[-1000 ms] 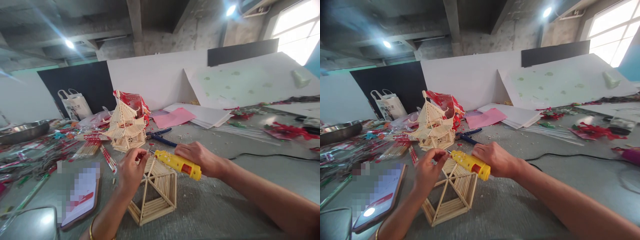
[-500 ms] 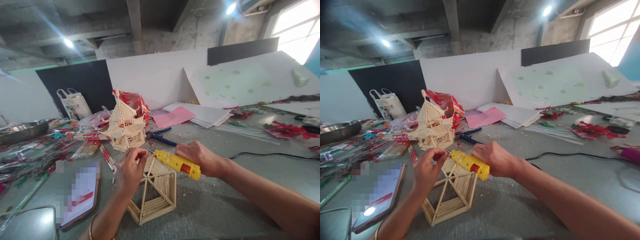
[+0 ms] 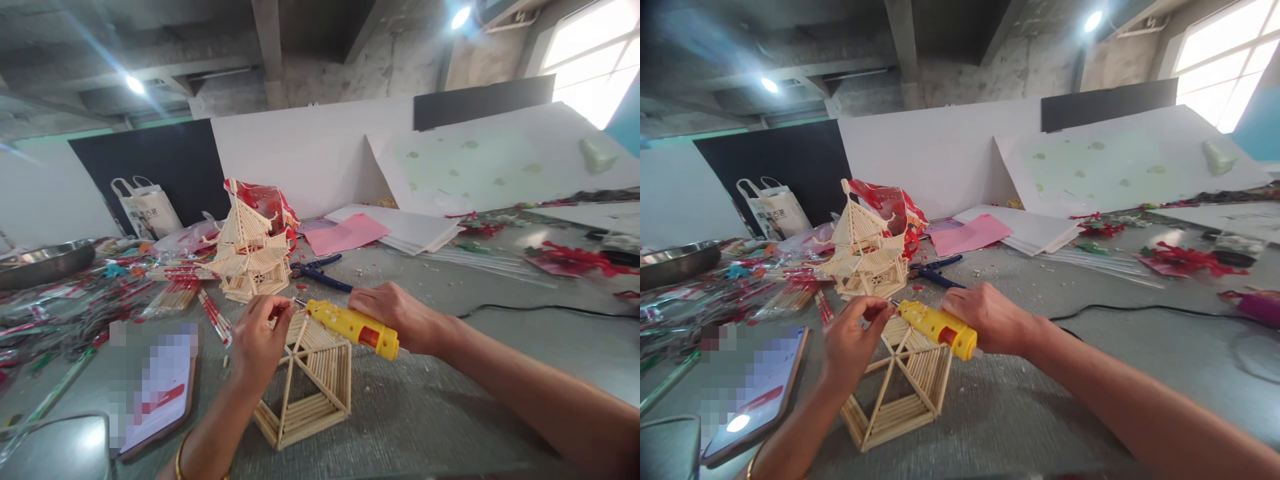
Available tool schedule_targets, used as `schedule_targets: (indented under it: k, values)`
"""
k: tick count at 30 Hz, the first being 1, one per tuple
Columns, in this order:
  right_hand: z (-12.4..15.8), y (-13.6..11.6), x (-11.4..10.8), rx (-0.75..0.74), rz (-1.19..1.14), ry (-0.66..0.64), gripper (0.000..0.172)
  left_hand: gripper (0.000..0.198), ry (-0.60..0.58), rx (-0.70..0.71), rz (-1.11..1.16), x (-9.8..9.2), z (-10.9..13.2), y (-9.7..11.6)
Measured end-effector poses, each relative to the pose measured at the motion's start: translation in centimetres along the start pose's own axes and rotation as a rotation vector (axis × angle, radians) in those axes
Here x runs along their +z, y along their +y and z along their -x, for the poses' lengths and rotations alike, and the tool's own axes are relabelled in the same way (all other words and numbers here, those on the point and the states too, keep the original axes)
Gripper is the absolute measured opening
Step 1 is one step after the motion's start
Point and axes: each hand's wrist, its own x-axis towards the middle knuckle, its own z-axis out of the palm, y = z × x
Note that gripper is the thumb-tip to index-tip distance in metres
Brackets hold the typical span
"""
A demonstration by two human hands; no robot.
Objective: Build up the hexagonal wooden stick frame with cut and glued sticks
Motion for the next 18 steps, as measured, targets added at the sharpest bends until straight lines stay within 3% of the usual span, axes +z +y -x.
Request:
schedule_targets:
  k: [5, 8, 14, 18]
  values:
    - [0.2, 0.2, 0.0, 0.064, 0.02, 0.012, 0.01, 0.011, -0.045, -0.025, 0.044, 0.0, -0.1, 0.2]
    - [0.3, 0.5, 0.0, 0.119, 0.052, 0.019, 0.009, 0.012, -0.096, -0.202, 0.179, 0.0, -0.5, 0.3]
    - [0.5, 1.0, 0.3, 0.255, 0.176, 0.053, 0.011, 0.018, -0.144, -0.773, 1.069, -0.4, -1.4, -0.1]
    - [0.2, 0.3, 0.8, 0.137, 0.157, 0.033, 0.014, 0.015, -0.053, -0.998, 1.416, -0.7, -1.8, -0.4]
